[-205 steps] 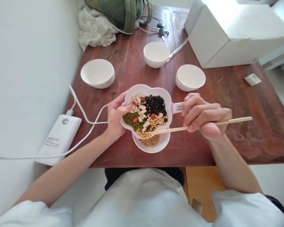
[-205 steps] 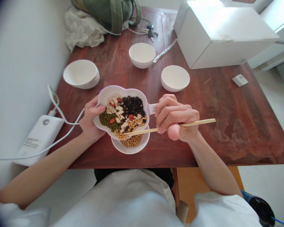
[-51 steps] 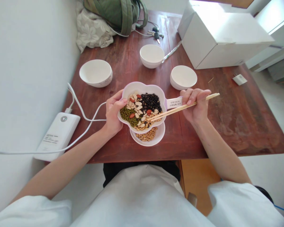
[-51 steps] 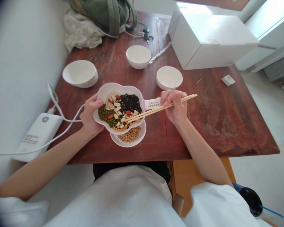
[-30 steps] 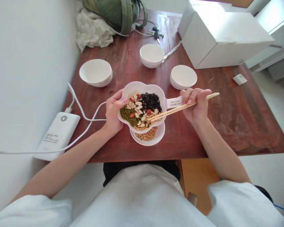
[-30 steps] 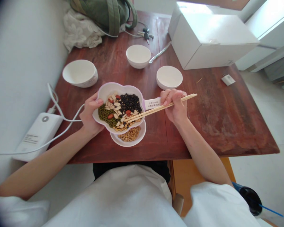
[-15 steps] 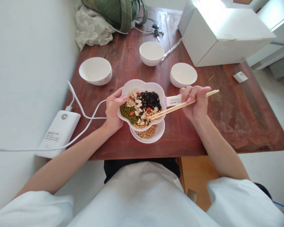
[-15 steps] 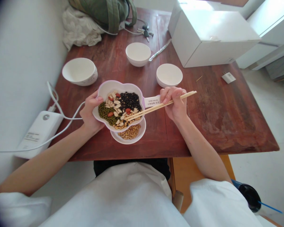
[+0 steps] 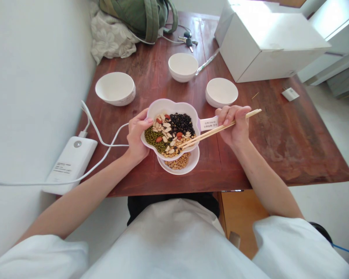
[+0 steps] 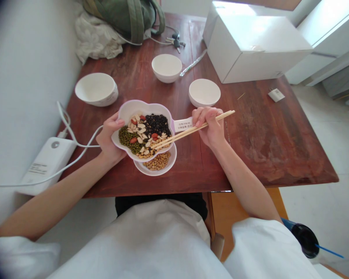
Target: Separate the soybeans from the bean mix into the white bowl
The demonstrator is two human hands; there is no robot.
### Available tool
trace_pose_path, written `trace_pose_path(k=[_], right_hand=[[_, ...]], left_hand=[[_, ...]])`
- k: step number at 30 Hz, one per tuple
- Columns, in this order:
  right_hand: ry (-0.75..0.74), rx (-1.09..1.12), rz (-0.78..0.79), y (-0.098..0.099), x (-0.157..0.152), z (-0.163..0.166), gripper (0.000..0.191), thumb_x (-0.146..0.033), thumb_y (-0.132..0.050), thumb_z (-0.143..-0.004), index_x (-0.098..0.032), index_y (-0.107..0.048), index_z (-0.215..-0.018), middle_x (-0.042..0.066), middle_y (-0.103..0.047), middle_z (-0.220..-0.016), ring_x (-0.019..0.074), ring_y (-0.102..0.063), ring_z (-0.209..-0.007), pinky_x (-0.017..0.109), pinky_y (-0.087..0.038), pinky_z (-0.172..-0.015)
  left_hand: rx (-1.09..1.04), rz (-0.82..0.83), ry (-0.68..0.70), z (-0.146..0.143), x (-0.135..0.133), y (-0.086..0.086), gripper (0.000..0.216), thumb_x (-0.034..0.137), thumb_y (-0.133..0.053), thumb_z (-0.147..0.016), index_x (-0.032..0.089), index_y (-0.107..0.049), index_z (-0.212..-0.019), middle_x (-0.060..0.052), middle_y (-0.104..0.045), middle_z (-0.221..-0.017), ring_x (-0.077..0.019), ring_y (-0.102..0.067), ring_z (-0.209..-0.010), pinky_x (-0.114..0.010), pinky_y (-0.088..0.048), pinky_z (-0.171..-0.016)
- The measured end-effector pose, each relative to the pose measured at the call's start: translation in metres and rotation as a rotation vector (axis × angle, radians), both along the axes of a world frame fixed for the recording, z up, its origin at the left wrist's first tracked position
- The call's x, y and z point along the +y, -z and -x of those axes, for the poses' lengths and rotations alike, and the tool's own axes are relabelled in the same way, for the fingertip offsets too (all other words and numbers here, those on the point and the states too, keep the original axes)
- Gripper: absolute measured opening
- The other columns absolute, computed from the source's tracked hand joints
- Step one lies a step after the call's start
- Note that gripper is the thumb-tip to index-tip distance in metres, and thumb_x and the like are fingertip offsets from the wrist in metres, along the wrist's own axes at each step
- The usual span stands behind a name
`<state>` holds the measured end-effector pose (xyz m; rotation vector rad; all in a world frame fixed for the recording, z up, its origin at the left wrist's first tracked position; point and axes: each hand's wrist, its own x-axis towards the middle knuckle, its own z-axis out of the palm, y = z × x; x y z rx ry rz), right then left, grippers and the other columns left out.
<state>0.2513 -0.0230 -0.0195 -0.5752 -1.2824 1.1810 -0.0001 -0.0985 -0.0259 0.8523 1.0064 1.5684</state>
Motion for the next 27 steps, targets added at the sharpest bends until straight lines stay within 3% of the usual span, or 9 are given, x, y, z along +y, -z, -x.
trace_pose_path(k=[12,27], right_hand=[[-0.034,0.016,-0.048,0.0009,0.0006,0.0007,0.074,-0.076,-0.068,-0.091,-0.022,-0.051,-0.043,-0.002,-0.043,-0.039,0.0092,-0.039,-0.038,0.034,-0.028,-0.049],[0.004,-0.021,-0.003,-0.0007,-0.0007,0.0014,0.080,-0.083,-0.068,-0.085,-0.022,-0.044,-0.040,-0.003,-0.039,-0.038,0.0089,-0.035,-0.038,0.035,-0.030,-0.050]], left_hand=[[0.015,0.004,0.019,0.0013,0.0005,0.0015,0.034,0.039,-0.066,-0.077,0.021,-0.080,-0.102,-0.006,-0.077,-0.085,-0.0275,-0.076,-0.082,-0.035,-0.059,-0.069],[0.002,-0.021,0.017,0.0005,0.0005,-0.0011,0.035,0.039,-0.069,-0.078,0.019,-0.081,-0.103,-0.007,-0.078,-0.086,-0.0281,-0.077,-0.080,-0.036,-0.061,-0.071]])
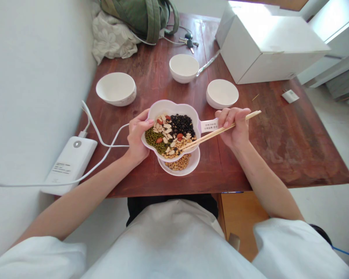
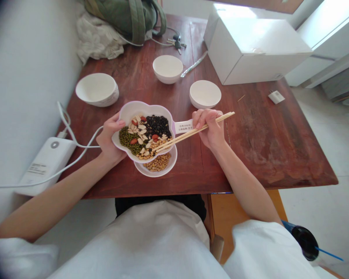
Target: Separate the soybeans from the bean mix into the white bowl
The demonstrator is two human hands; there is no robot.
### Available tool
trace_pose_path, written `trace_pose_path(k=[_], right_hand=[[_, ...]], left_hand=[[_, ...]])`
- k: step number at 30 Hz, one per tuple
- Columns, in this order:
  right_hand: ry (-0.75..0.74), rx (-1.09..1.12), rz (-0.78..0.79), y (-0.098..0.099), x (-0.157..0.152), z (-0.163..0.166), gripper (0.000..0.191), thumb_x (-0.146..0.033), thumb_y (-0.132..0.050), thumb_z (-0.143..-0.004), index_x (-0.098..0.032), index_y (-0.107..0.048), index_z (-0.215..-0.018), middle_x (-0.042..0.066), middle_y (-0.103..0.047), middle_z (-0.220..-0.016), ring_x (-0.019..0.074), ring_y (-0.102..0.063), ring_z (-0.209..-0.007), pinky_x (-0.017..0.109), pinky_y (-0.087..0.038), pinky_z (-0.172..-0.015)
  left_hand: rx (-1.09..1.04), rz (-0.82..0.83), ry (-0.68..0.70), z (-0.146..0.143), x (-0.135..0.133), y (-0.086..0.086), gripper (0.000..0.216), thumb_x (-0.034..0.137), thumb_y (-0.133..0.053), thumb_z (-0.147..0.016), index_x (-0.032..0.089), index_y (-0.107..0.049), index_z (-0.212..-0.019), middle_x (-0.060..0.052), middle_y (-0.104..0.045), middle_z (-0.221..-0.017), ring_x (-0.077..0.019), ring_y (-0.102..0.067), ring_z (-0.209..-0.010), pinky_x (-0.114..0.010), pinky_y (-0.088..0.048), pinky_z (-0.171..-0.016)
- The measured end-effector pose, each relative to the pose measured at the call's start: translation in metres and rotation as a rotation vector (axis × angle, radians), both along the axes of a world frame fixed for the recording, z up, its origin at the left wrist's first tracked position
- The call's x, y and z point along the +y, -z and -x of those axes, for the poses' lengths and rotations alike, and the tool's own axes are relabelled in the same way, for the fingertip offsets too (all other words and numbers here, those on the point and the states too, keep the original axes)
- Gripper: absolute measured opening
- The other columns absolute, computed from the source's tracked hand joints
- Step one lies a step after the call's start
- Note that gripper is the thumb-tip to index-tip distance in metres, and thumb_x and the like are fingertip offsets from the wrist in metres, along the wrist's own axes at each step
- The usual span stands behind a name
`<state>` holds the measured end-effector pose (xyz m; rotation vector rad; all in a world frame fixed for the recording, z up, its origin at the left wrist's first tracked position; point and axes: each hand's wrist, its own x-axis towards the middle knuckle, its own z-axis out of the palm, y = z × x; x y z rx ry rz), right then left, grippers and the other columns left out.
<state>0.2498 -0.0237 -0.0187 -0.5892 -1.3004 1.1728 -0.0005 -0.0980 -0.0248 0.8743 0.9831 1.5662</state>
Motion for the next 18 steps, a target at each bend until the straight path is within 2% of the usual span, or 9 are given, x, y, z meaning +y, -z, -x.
trace_pose_path(k=[5,12,18], right_hand=[[0.025,-0.033,0.000,0.0015,0.0003,-0.0003,0.082,-0.087,-0.066,-0.083,-0.021,-0.041,-0.041,-0.003,-0.038,-0.038,0.0088,-0.034,-0.037,0.035,-0.032,-0.051],[-0.046,0.015,-0.021,0.0009,-0.0004,-0.0006,0.075,-0.078,-0.069,-0.089,-0.022,-0.050,-0.042,-0.003,-0.043,-0.039,0.0090,-0.036,-0.038,0.034,-0.028,-0.050],[-0.033,0.005,-0.028,0.0012,-0.0007,-0.0008,0.075,-0.079,-0.069,-0.088,-0.023,-0.050,-0.043,-0.002,-0.044,-0.040,0.0092,-0.036,-0.039,0.034,-0.029,-0.050]], left_hand=[[-0.002,-0.001,-0.001,0.0004,-0.0002,0.0005,0.033,0.037,-0.068,-0.078,0.019,-0.082,-0.101,-0.006,-0.078,-0.084,-0.0270,-0.076,-0.080,-0.035,-0.059,-0.069],[-0.010,-0.005,0.006,0.0003,-0.0009,-0.0010,0.032,0.035,-0.067,-0.077,0.020,-0.083,-0.101,-0.006,-0.080,-0.086,-0.0273,-0.077,-0.083,-0.034,-0.059,-0.068],[0.002,-0.001,0.000,0.0012,-0.0001,0.0004,0.033,0.036,-0.067,-0.077,0.019,-0.082,-0.101,-0.006,-0.079,-0.085,-0.0281,-0.076,-0.082,-0.035,-0.059,-0.069]])
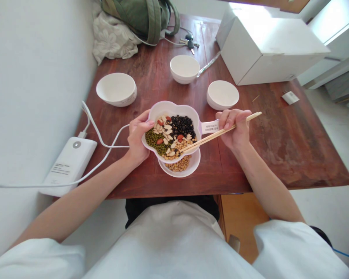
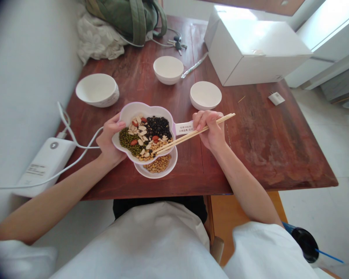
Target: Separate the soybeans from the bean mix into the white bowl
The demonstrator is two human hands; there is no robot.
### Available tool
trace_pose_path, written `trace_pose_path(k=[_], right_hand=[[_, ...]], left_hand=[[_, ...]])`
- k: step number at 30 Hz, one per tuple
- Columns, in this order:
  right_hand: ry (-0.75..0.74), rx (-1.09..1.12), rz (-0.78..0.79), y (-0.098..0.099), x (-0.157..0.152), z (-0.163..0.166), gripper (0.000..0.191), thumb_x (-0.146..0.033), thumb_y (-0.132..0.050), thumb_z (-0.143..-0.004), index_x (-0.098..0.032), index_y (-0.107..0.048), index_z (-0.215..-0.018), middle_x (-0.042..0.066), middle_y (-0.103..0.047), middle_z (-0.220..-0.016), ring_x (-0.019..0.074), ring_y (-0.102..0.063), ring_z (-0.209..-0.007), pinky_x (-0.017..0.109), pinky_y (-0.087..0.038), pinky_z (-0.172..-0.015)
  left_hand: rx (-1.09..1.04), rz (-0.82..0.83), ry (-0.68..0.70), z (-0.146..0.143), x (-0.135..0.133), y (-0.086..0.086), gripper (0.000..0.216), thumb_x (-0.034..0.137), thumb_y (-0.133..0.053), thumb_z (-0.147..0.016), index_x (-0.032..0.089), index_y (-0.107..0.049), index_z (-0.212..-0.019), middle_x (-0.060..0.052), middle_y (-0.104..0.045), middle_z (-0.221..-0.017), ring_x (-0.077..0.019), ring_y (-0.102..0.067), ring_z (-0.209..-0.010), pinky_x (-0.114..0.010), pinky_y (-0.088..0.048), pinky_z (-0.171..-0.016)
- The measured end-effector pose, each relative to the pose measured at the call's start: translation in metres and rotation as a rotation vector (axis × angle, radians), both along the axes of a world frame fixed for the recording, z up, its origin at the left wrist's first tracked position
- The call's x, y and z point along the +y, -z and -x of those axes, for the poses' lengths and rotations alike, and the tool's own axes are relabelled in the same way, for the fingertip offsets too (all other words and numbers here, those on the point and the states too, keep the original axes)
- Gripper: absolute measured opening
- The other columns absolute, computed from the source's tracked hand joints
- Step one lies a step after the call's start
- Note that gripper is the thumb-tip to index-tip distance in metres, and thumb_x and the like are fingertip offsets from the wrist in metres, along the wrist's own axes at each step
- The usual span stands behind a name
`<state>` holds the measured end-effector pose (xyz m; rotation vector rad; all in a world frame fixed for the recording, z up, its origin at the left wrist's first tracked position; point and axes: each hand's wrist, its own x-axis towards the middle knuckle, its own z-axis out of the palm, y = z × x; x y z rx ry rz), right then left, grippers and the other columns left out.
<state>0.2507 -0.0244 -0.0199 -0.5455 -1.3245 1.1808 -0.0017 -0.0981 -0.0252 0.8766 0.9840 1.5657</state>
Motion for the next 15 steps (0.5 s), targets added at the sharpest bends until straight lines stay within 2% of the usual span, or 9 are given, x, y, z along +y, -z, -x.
trace_pose_path(k=[8,15], right_hand=[[-0.025,0.014,-0.010,0.0012,-0.0004,-0.0006,0.075,-0.077,-0.070,-0.089,-0.021,-0.050,-0.044,-0.003,-0.043,-0.041,0.0079,-0.038,-0.039,0.033,-0.028,-0.050],[-0.025,0.015,-0.014,0.0020,0.0004,-0.0013,0.072,-0.077,-0.069,-0.090,-0.023,-0.054,-0.045,-0.002,-0.044,-0.040,0.0093,-0.036,-0.039,0.034,-0.026,-0.050]], left_hand=[[-0.026,-0.056,0.031,0.0023,0.0008,0.0052,0.031,0.033,-0.067,-0.080,0.018,-0.083,-0.101,-0.005,-0.079,-0.084,-0.0232,-0.074,-0.074,-0.031,-0.056,-0.066],[-0.043,-0.057,0.034,0.0020,0.0004,0.0026,0.028,0.030,-0.066,-0.080,0.019,-0.083,-0.099,-0.005,-0.080,-0.084,-0.0235,-0.074,-0.075,-0.030,-0.055,-0.065]])
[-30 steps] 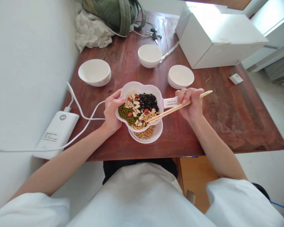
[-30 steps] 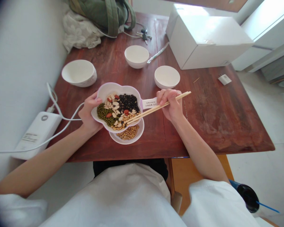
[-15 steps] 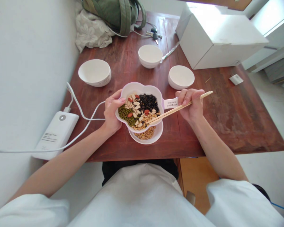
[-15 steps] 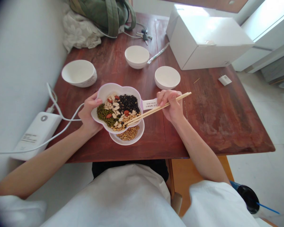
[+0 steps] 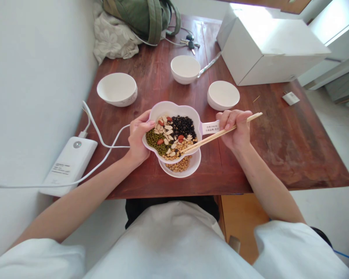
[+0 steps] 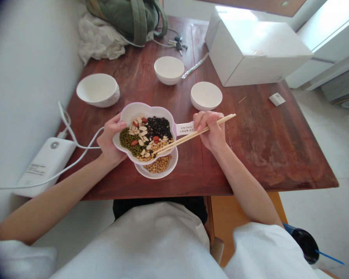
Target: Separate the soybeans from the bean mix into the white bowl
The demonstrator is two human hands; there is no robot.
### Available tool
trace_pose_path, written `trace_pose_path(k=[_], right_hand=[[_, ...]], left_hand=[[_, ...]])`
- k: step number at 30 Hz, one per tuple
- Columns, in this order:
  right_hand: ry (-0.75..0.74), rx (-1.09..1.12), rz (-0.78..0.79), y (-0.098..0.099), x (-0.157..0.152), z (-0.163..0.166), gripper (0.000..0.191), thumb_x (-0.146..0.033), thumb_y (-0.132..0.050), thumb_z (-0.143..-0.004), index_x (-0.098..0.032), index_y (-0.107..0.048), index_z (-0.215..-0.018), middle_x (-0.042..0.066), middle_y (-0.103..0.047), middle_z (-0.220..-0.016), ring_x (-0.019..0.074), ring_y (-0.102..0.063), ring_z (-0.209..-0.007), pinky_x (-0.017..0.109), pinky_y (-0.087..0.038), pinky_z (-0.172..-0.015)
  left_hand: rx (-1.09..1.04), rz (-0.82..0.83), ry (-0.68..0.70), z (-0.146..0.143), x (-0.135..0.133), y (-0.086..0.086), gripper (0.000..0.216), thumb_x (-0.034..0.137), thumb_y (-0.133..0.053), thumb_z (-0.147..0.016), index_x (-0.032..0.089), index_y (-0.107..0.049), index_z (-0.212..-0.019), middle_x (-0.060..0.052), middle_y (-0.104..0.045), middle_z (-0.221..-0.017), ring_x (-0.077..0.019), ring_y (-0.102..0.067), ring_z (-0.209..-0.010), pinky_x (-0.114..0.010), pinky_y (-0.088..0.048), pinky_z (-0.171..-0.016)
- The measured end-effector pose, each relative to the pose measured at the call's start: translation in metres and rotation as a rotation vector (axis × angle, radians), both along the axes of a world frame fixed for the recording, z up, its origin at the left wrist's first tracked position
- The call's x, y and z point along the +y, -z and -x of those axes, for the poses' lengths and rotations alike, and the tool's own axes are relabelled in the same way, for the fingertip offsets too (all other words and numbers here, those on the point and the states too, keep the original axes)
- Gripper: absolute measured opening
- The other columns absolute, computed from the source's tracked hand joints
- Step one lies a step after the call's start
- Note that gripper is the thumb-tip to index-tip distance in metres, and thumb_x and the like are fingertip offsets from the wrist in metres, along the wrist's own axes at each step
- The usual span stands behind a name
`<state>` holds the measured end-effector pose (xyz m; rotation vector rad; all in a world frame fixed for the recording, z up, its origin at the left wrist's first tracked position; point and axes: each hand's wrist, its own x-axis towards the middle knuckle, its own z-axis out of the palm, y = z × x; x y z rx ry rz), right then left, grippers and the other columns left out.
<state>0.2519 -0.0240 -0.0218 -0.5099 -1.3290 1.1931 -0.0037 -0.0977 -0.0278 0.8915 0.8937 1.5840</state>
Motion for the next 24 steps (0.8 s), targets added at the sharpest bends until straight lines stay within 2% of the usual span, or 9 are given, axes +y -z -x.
trace_pose_path(k=[7,24], right_hand=[[0.024,-0.021,0.015,0.0002,0.0002,0.0001,0.075,-0.081,-0.069,-0.086,-0.022,-0.051,-0.043,-0.002,-0.043,-0.039,0.0089,-0.036,-0.039,0.035,-0.026,-0.051],[0.016,0.005,0.002,0.0009,0.0003,0.0008,0.074,-0.078,-0.071,-0.087,-0.022,-0.052,-0.043,-0.003,-0.044,-0.038,0.0079,-0.038,-0.038,0.034,-0.026,-0.051]], left_hand=[[-0.012,-0.006,0.001,-0.0002,-0.0003,-0.0008,0.027,0.029,-0.066,-0.079,0.019,-0.084,-0.097,-0.004,-0.080,-0.083,-0.0226,-0.074,-0.074,-0.030,-0.056,-0.066],[0.010,0.025,-0.010,0.0004,0.0003,-0.0004,0.030,0.032,-0.067,-0.078,0.019,-0.084,-0.099,-0.005,-0.080,-0.085,-0.0242,-0.074,-0.076,-0.032,-0.057,-0.068]])
